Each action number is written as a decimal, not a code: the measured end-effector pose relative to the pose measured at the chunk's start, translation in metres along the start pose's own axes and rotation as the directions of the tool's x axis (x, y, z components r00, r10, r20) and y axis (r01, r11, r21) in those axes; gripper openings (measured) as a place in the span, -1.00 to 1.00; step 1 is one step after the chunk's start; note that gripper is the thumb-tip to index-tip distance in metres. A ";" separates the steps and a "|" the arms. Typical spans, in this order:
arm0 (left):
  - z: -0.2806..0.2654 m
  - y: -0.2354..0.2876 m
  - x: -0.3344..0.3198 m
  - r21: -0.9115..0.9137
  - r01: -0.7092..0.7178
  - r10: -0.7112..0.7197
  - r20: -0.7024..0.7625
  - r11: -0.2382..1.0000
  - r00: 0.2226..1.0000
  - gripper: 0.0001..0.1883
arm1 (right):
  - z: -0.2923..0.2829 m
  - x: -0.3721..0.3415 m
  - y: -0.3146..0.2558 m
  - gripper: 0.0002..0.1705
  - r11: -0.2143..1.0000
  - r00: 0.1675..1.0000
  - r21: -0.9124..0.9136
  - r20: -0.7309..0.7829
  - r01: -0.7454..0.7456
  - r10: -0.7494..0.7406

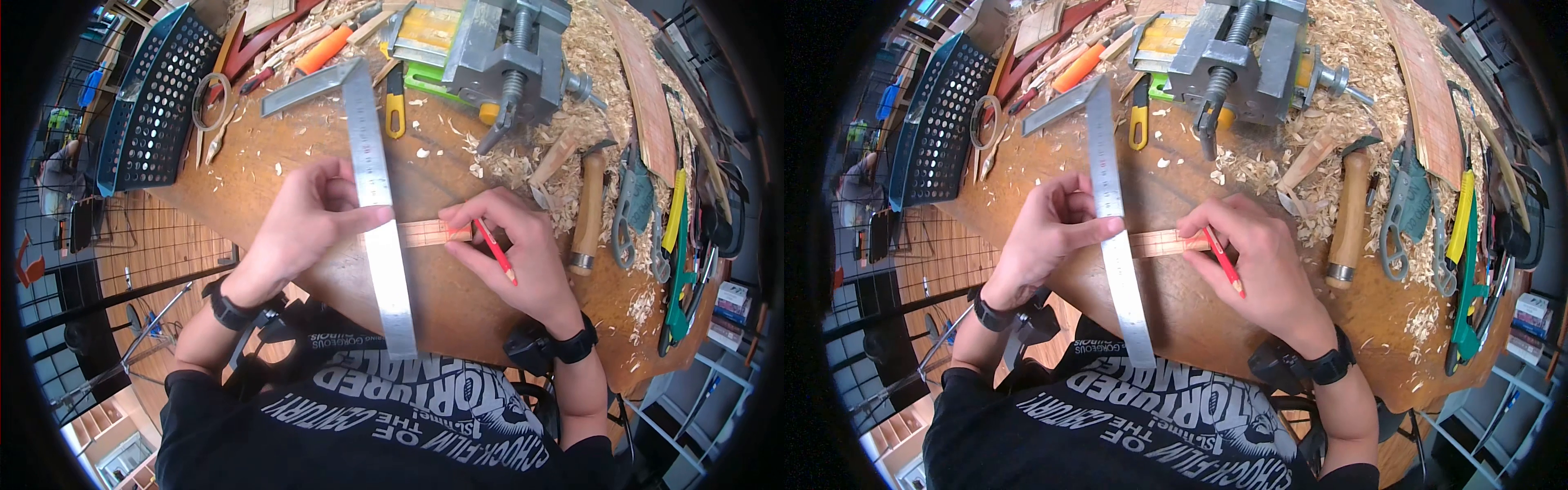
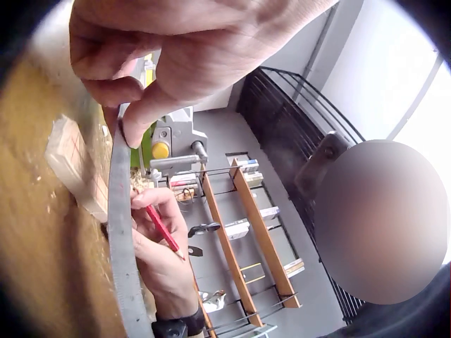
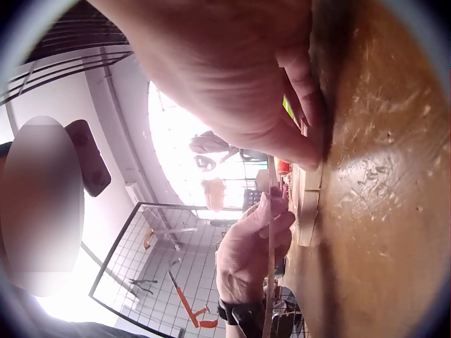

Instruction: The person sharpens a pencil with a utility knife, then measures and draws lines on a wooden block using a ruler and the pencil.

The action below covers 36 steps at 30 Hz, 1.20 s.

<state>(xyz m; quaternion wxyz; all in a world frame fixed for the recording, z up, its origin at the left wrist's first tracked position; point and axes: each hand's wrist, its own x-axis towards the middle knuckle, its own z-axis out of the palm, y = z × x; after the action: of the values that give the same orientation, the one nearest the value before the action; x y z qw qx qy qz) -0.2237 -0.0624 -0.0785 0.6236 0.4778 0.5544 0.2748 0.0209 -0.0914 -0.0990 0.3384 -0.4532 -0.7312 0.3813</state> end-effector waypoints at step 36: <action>0.025 -0.007 0.019 0.280 -0.020 0.011 0.033 0.960 0.999 -0.65 | 0.014 -0.004 0.002 -0.68 0.977 0.991 0.168 0.041 -0.129 0.124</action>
<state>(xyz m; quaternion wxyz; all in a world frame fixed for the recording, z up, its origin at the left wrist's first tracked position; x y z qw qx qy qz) -0.1972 -0.0561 -0.0949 0.5561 0.5699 0.5741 0.1907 0.0117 -0.0977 -0.1079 0.3399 -0.4623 -0.6707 0.4701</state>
